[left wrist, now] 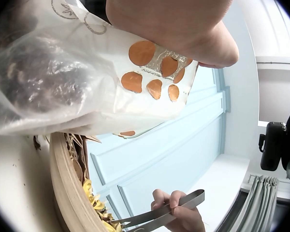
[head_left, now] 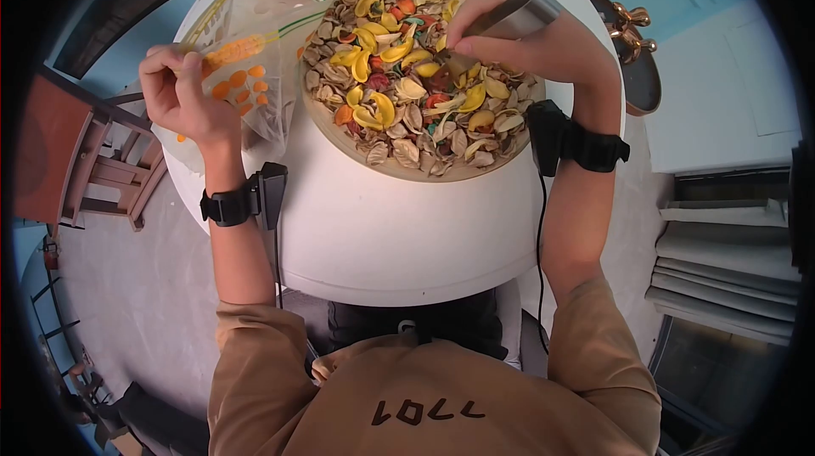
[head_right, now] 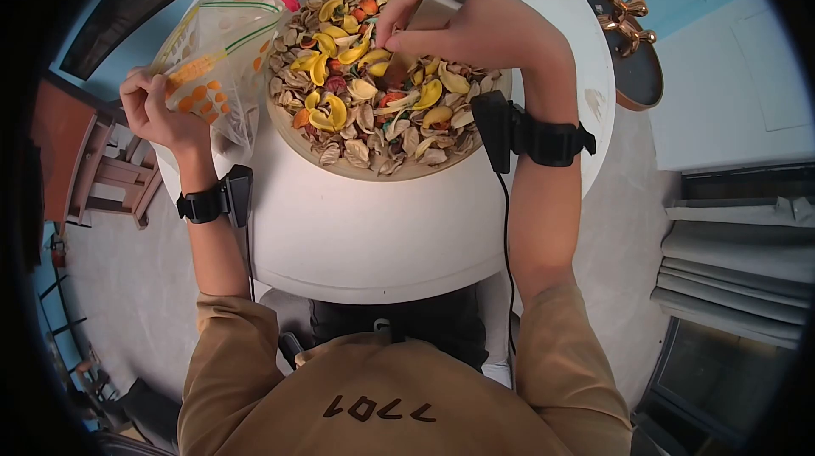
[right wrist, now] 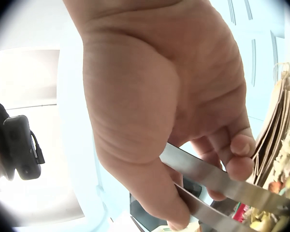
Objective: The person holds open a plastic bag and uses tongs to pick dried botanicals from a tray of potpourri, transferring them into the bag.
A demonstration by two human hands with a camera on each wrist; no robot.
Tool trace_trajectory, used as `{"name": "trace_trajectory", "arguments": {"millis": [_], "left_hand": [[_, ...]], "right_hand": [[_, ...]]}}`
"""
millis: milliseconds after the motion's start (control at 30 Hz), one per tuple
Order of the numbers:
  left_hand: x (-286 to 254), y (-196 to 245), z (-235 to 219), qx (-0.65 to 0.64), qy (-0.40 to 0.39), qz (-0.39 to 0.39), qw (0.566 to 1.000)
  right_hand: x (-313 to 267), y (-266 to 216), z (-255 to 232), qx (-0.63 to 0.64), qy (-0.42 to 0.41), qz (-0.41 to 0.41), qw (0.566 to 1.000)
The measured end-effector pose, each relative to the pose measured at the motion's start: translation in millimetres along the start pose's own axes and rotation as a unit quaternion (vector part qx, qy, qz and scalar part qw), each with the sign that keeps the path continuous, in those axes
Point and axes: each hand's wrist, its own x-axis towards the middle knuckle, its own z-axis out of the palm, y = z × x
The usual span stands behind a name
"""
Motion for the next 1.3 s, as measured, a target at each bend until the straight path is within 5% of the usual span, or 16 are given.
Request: {"name": "trace_trajectory", "arguments": {"millis": [567, 633, 1067, 1133, 1300], "left_hand": [[0, -1, -3, -0.008, -0.002, -0.01, 1.0], [-1, -1, -2, -0.006, -0.004, -0.018, 1.0], [-1, 0, -1, 0.0, -0.004, -0.017, 1.0], [-1, 0, -2, -0.001, -0.007, -0.017, 1.0], [-1, -3, -4, 0.001, -0.001, -0.022, 1.0]], "right_hand": [[-1, -4, -18, -0.031, 0.056, -0.014, 0.998], [6, -21, -16, -0.042, 0.091, 0.035, 0.994], [8, -4, 3, 0.001, 0.054, 0.043, 0.998], [7, -13, 1, -0.025, 0.074, 0.149, 0.986], [-2, -6, -7, 0.059, 0.039, 0.159, 0.985]]}}
